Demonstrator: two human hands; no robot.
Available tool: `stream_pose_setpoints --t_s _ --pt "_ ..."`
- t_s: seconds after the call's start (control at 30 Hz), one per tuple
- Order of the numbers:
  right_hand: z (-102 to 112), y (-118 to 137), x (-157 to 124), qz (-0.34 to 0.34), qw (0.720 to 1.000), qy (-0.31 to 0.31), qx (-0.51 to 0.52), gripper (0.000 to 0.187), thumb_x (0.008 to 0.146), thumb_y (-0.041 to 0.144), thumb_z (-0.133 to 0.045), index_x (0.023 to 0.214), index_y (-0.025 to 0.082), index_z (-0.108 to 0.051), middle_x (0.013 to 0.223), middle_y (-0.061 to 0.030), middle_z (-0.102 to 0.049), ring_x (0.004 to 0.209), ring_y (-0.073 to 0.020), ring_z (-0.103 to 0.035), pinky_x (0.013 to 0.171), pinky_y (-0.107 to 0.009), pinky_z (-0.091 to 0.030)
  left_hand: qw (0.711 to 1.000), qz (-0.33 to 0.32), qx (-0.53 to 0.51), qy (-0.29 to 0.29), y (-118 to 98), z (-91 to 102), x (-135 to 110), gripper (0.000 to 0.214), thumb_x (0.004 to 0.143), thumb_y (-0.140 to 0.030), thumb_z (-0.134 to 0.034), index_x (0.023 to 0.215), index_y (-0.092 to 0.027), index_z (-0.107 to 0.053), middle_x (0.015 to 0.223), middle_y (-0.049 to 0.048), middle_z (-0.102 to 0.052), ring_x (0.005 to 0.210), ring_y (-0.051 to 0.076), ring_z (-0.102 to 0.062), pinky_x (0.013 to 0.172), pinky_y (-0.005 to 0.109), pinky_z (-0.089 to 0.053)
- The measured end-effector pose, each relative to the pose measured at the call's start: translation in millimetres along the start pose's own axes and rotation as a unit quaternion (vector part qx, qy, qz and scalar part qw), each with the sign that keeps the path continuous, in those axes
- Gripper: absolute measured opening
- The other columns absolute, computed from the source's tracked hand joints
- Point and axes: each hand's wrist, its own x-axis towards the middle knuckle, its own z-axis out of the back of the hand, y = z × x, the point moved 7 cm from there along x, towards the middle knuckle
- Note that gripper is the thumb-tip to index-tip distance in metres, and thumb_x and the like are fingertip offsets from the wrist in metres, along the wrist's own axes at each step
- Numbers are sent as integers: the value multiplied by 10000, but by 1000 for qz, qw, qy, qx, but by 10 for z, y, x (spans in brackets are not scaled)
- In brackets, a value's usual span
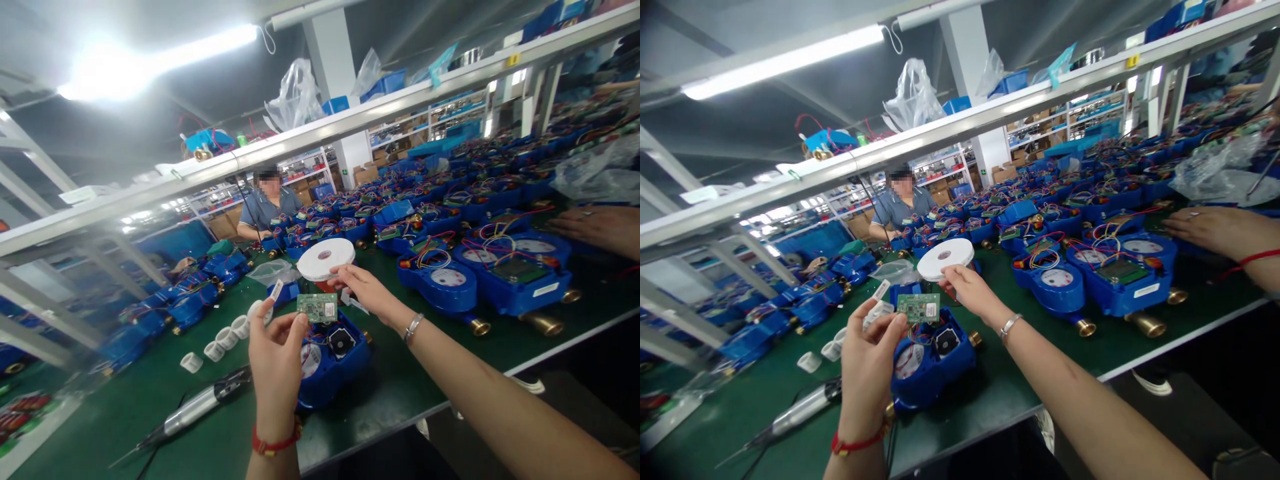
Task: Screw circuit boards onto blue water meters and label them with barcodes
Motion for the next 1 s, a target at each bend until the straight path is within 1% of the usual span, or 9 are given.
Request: stream_pose_setpoints --t_s 0.13,0.23,0.43,0.63,0.73,0.8,0.87,0.93,1.0 --pt "11 -384 -82 -71 997 18 2 304 982 414 -526 1098 150 -625 1046 -63 -667 919 -199 -652 843 -409 -527 1000 5 -9 2 19 21 14 622 740 -299 -770 1270 -224 -453 802 -3 -693 707 133 -684 657 234 -554" --pt "-56 -540 -130 -116 992 56 -1 287 973 393 -551 1096 145 -627 1058 -64 -663 924 -202 -652 839 -412 -533 1000 5 -13 4 28 26 17 619 740 -294 -772 1269 -235 -456 808 -6 -696 722 135 -690 671 239 -559" --pt "-172 -557 -147 -146 983 113 5 264 953 342 -596 1130 148 -620 1146 -73 -639 999 -225 -636 865 -430 -532 1000 -7 -18 6 19 0 18 654 739 -275 -767 1302 -218 -439 796 -1 -704 705 141 -689 670 253 -561" --pt "-239 -552 -156 -150 981 121 33 250 946 302 -613 1147 154 -618 1188 -75 -628 1032 -234 -629 890 -443 -526 1000 -21 -1 15 -35 -2 29 659 758 -306 -749 1323 -222 -420 810 16 -708 746 174 -696 722 316 -571" --pt "-217 -569 -250 -168 979 98 55 216 939 296 -624 1090 143 -643 1170 -73 -643 1071 -238 -616 936 -463 -494 991 -95 89 -18 -139 58 -213 709 791 -337 -715 1391 -233 -353 1041 80 -699 1029 241 -660 975 459 -488" --pt "-178 -598 -372 -192 976 66 84 212 941 313 -619 1058 140 -654 1144 -69 -660 1063 -231 -622 941 -456 -486 964 -185 170 -81 -194 107 -537 769 795 -332 -709 1438 -232 -299 1267 122 -603 1270 282 -509 1129 511 -316" --pt "-129 -644 -546 -229 966 24 117 218 941 337 -606 1024 144 -663 1057 -61 -695 973 -211 -655 902 -423 -500 942 -237 204 -124 -111 104 -899 823 797 -306 -703 1473 -237 -239 1411 149 -474 1365 311 -395 1161 523 -259" --pt "-94 -683 -766 -273 950 -14 153 200 919 339 -609 959 155 -675 912 -47 -724 827 -189 -676 828 -375 -521 951 -217 195 -104 120 36 -1155 910 797 -295 -701 1506 -254 -133 1519 168 -330 1419 333 -309 1165 549 -251" --pt "-97 -674 -999 -313 929 -36 196 151 877 315 -623 888 173 -672 812 -28 -727 736 -170 -674 777 -336 -531 966 -175 179 -61 361 -42 -1281 992 789 -312 -713 1522 -254 -48 1574 175 -220 1455 344 -220 1164 566 -251"
